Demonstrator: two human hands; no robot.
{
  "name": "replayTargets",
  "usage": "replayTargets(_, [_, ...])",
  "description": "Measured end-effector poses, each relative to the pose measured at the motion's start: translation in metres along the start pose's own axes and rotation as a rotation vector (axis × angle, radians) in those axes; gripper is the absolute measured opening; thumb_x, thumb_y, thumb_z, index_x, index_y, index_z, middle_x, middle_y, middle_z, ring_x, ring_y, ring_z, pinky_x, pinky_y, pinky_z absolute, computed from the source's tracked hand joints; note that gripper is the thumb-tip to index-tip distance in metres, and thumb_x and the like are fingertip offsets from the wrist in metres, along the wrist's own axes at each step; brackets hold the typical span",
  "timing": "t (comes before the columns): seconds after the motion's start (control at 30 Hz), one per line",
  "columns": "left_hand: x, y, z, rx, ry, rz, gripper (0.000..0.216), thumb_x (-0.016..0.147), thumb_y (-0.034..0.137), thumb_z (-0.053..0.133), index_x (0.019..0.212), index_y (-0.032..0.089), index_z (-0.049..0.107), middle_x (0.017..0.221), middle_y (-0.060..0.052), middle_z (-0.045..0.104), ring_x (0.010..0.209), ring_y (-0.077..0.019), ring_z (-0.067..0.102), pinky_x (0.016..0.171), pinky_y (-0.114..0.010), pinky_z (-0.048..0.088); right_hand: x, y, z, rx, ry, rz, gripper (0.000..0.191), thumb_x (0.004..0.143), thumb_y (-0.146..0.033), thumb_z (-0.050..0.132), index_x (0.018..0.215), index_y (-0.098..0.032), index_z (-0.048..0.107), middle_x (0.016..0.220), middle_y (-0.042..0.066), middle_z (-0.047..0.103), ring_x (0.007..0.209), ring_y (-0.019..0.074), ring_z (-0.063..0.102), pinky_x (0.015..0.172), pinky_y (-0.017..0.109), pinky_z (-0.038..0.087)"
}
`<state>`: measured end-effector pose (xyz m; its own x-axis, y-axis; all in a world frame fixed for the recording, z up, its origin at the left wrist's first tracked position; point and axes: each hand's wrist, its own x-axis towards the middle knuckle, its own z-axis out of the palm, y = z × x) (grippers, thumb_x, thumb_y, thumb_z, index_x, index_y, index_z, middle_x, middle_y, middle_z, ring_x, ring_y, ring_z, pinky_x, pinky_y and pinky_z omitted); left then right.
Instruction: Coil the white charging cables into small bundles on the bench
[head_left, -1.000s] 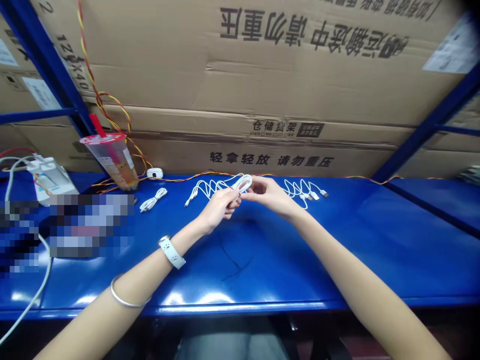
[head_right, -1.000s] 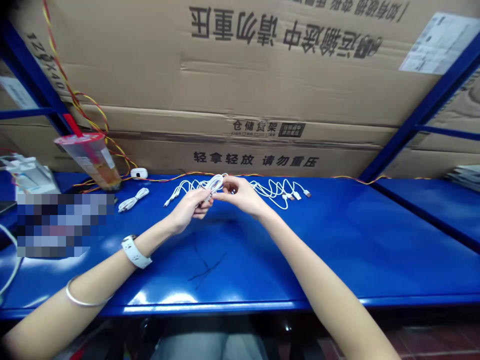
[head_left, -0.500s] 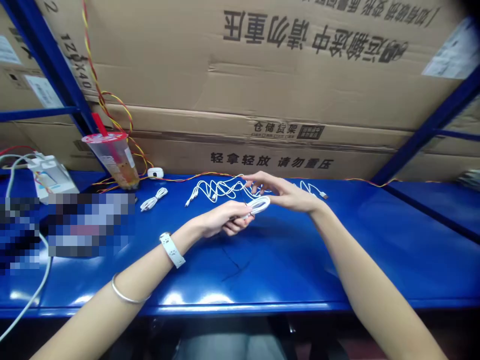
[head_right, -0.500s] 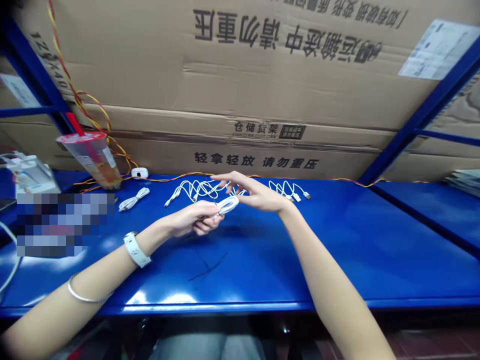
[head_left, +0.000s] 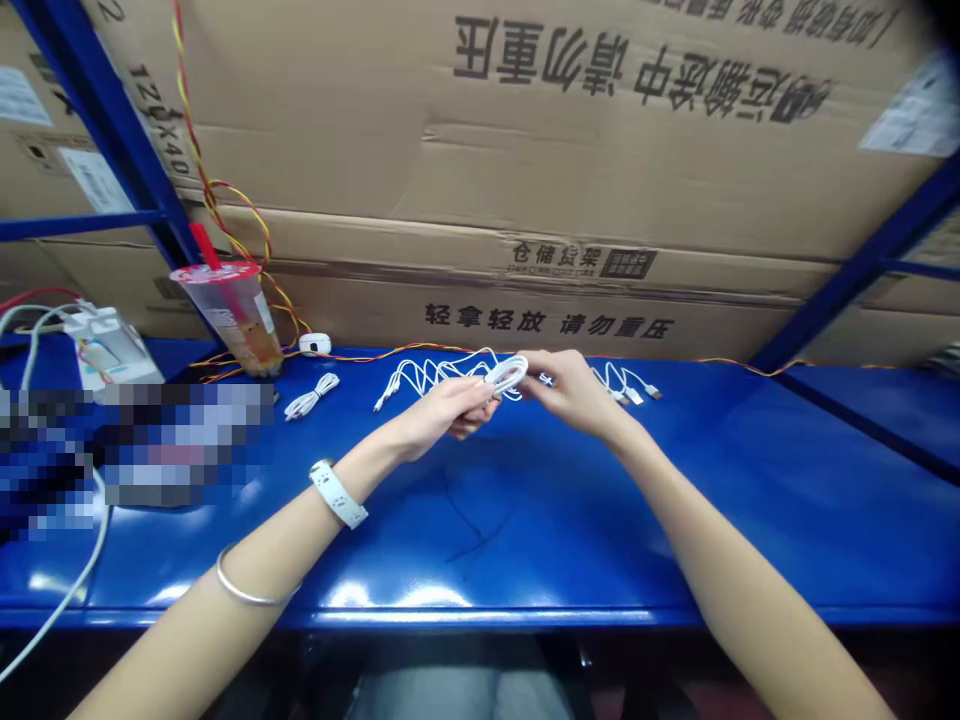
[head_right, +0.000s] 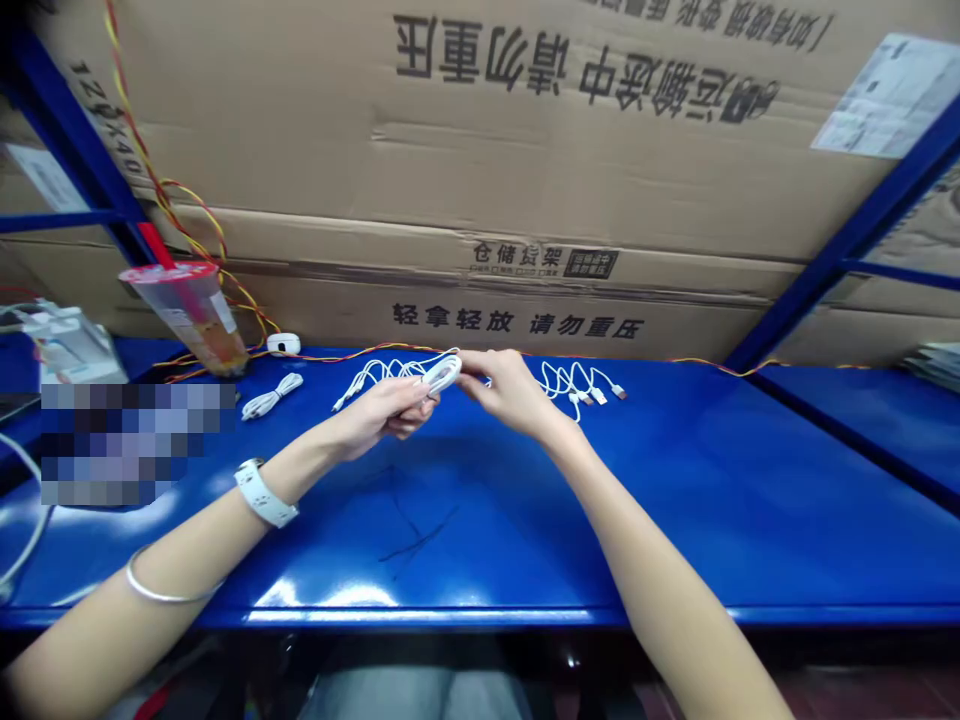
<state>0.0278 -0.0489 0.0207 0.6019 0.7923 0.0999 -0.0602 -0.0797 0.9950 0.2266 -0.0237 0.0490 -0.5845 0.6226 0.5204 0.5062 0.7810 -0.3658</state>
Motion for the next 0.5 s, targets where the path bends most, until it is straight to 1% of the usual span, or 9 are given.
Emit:
replayTargets(0.1, [0.003, -0.002, -0.003, 0.082, 0.111, 0.066, 0.036, 0.085, 0.051, 0.048, 0.077, 0.016, 0.047, 0.059, 0.006, 0.029, 0.048, -0.0052, 0.023, 0.045, -0.02, 0.017, 0.0, -0.005, 0.005, -0.019, 0.012, -0.025, 0.019, 0.086, -0.019, 0.05, 0.09, -0.015, 0.069, 0.079, 0.004, 0.07, 0.067, 0.0152, 0.06, 0.063, 0.023, 0.038])
replayTargets(0.2, [0.006, -0.006, -0.005, 0.204, 0.217, 0.136, 0.035, 0.088, 0.049, 0.043, 0.076, 0.017, 0.048, 0.059, 0.005, 0.034, 0.048, -0.0061, 0.028, 0.046, -0.021, 0.022, -0.001, -0.007, 0.013, -0.079, 0.01, -0.011, 0.02, 0.087, -0.017, 0.049, 0.09, -0.016, 0.069, 0.081, 0.005, 0.071, 0.068, 0.0158, 0.061, 0.063, 0.023, 0.038])
replayTargets(0.37, [0.009, -0.011, -0.006, 0.57, 0.376, 0.253, 0.031, 0.093, 0.037, 0.035, 0.074, 0.017, 0.049, 0.065, 0.001, 0.051, 0.057, -0.0102, 0.044, 0.054, -0.023, 0.034, -0.003, -0.007, 0.028, -0.191, 0.021, -0.039, 0.022, 0.09, -0.018, 0.046, 0.089, -0.017, 0.067, 0.082, 0.005, 0.071, 0.069, 0.0165, 0.059, 0.066, 0.025, 0.037])
replayTargets(0.5, [0.01, -0.014, -0.006, 0.825, 0.464, 0.292, 0.029, 0.094, 0.028, 0.031, 0.072, 0.018, 0.047, 0.071, -0.002, 0.058, 0.066, -0.0136, 0.053, 0.063, -0.025, 0.037, -0.004, -0.011, 0.037, -0.203, 0.033, -0.036, 0.022, 0.091, -0.018, 0.043, 0.088, -0.017, 0.065, 0.08, 0.006, 0.07, 0.066, 0.0163, 0.058, 0.066, 0.025, 0.035])
